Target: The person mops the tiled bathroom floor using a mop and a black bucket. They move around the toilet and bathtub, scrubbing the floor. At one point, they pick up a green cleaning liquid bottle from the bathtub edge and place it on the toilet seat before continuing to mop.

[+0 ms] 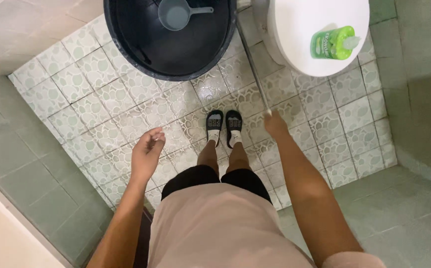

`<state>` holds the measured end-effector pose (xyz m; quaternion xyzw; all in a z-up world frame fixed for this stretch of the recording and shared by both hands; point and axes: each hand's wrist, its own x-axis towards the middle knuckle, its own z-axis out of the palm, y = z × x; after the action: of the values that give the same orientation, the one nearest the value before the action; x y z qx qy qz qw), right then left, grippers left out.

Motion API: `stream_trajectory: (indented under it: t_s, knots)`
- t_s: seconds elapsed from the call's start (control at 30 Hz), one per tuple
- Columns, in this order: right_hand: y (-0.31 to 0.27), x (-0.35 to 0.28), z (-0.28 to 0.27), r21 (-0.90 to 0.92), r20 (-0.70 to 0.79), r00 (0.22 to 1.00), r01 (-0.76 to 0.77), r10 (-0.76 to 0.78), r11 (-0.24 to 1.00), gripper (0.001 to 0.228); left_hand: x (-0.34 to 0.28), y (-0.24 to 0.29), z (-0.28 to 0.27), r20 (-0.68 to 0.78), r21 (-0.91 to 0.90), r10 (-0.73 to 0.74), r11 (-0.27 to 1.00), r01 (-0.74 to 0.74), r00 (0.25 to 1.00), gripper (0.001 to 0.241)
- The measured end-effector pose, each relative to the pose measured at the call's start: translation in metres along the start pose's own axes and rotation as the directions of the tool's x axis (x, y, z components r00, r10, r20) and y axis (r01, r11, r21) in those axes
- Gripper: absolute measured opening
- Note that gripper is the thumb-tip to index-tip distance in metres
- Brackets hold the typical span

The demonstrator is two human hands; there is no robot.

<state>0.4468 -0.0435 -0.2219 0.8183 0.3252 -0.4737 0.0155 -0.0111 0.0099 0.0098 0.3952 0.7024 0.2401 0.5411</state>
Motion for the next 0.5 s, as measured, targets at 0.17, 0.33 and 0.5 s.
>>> stream_trajectory:
  t_s: [0.17,0.33,0.5]
  knots:
    - [0.157,-0.115,0.040,-0.253,-0.111,0.992,-0.091,0.065,0.963,0.066,0.022,0.019,0.015,0.088,0.027,0.070,0.997,-0.073,0.994,0.035]
    - [0.283,-0.244,0.079,-0.166,-0.029,0.958,-0.287,0.286,0.943,0.072,0.037,0.043,0.027,0.177,0.065,0.124,0.988,-0.137,0.976,0.034]
    - [0.278,-0.298,0.094,-0.053,0.074,0.904,-0.418,0.421,0.907,0.070,0.027,0.086,0.029,0.300,0.075,0.240,0.959,-0.274,0.923,0.036]
